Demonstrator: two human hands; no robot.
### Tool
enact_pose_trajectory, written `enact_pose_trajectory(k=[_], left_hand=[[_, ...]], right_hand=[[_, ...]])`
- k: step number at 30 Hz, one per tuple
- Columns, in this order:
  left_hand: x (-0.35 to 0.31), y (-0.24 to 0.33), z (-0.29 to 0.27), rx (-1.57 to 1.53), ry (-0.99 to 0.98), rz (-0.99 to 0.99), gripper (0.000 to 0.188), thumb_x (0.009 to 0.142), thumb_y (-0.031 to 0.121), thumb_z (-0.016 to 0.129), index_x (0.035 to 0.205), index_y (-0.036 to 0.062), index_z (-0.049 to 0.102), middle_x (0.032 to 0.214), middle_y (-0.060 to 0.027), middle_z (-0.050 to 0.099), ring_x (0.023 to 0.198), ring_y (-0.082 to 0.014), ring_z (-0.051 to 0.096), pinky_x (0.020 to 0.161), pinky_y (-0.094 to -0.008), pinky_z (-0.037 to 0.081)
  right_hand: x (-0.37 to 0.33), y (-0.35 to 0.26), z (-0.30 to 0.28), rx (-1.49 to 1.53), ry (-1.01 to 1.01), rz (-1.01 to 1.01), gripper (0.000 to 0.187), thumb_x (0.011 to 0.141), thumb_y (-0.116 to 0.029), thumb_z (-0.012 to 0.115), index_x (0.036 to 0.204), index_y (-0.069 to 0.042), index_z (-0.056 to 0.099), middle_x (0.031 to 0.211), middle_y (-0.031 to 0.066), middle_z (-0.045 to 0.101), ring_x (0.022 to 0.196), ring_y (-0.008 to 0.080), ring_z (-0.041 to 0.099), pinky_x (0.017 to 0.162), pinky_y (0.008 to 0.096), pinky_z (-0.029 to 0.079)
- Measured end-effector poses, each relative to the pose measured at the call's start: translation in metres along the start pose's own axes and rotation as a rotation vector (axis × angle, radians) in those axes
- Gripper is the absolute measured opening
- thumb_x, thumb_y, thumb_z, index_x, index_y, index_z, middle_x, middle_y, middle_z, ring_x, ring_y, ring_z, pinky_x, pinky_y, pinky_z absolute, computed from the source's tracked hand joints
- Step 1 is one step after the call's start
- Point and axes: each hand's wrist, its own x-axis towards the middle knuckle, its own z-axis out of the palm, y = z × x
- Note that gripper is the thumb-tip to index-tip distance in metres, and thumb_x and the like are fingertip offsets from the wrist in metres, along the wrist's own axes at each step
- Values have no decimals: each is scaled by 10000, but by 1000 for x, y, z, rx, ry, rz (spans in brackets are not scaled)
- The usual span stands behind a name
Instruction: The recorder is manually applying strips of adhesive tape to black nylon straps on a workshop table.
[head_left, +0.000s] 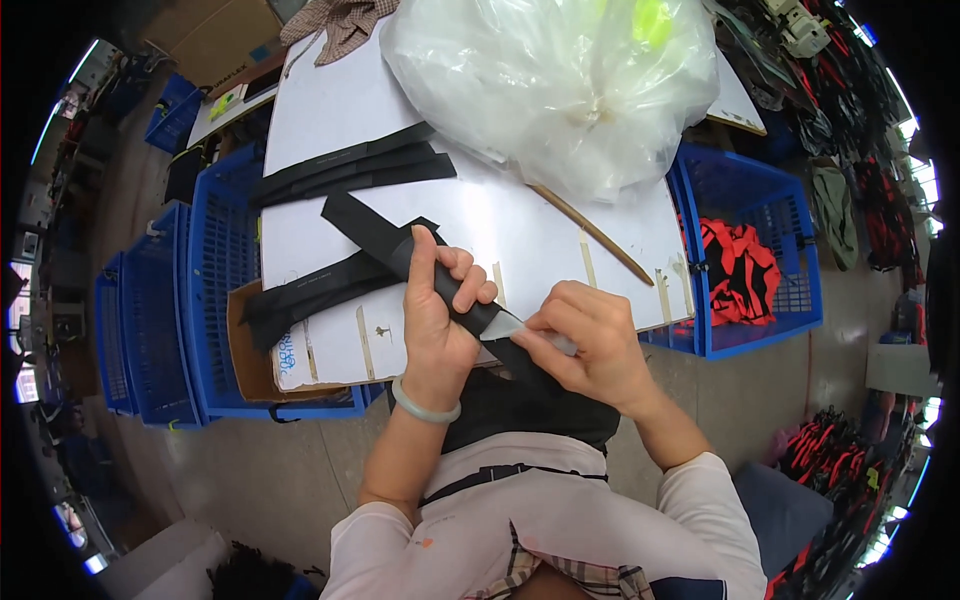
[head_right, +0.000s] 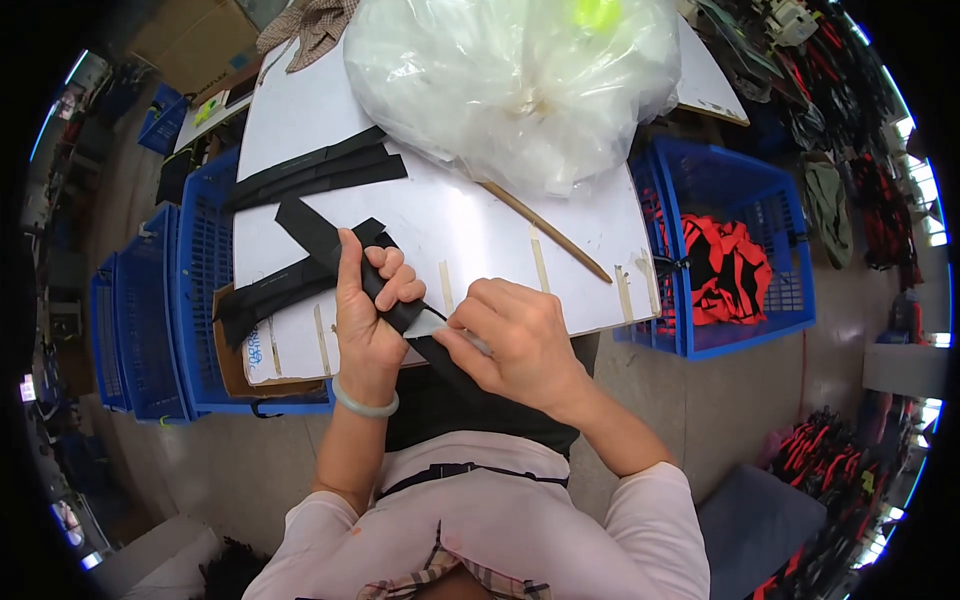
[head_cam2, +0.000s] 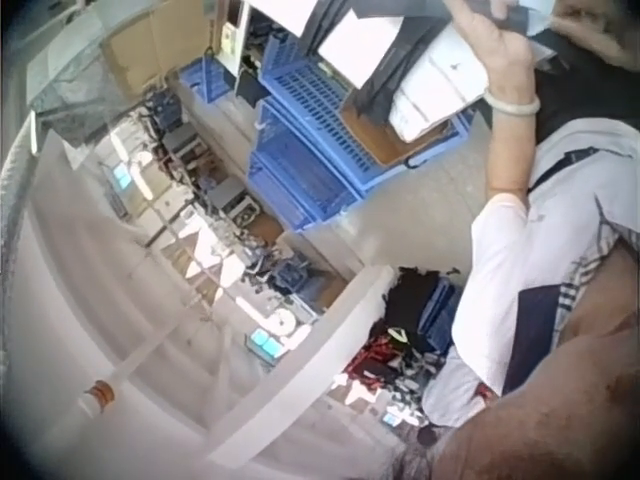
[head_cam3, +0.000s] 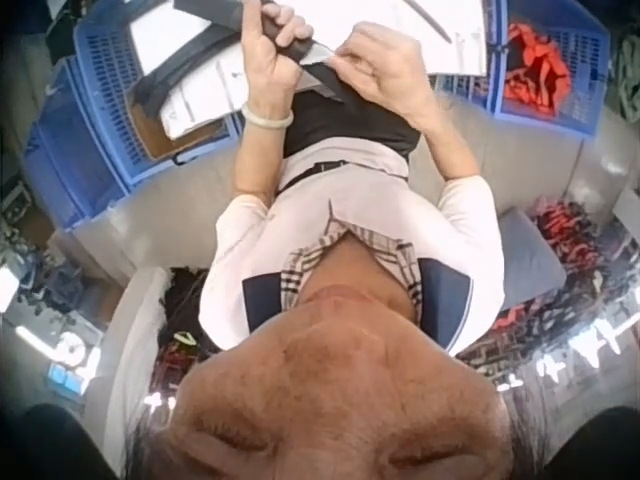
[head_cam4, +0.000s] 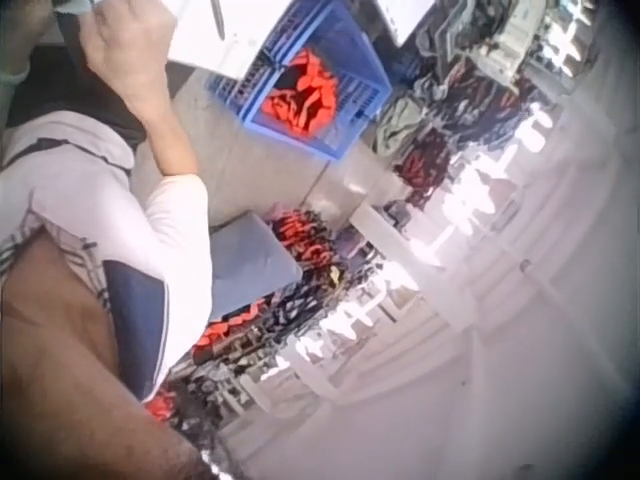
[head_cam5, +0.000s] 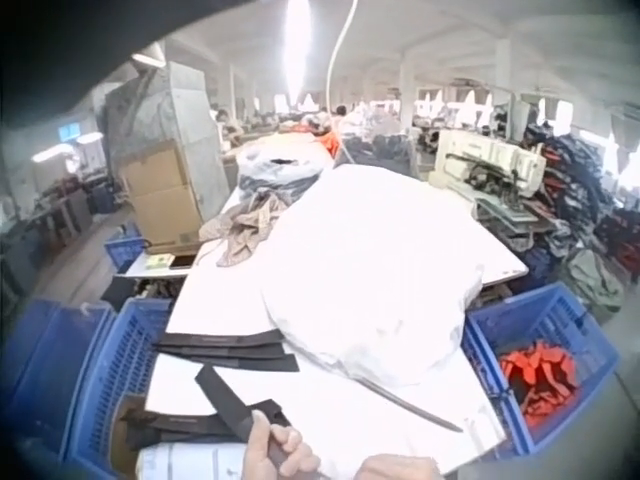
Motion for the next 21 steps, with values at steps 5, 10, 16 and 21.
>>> enact_pose_trajectory(k=[5, 10, 16, 21], left_hand=[[-3, -8, 6, 102, -53, 139, 384, 966, 415, 577, 744, 114, 488, 662, 15, 424, 476, -89, 377, 536, -268, 411], [-4, 3, 2, 37, -99, 164, 390, 966, 420, 575, 733, 119, 487, 656, 17, 412, 478, -89, 362, 529, -262, 396], [-3, 16, 10, -96, -85, 132, 393, 974, 422, 558, 729, 121, 495, 647, 19, 400, 471, -90, 342, 521, -256, 366], [-7, 9, 7, -56, -105, 102, 396, 976, 423, 553, 728, 120, 494, 644, 18, 395, 471, -92, 336, 520, -256, 362]], right_hand=[[-2, -8, 19, -137, 67, 5, 198, 687, -65, 784, 740, -23, 599, 650, 84, 547, 545, 225, 541, 472, 321, 399], [4, -11, 22, 31, 109, 14, 219, 707, -70, 789, 803, -23, 598, 749, 96, 593, 571, 225, 574, 498, 322, 443], [-10, -13, 6, -53, 6, -73, 221, 742, -17, 771, 885, -3, 604, 908, 123, 631, 572, 207, 600, 500, 297, 474], [3, -12, 22, -7, 35, -136, 208, 762, -26, 741, 871, 14, 569, 928, 130, 601, 647, 251, 608, 521, 335, 494]])
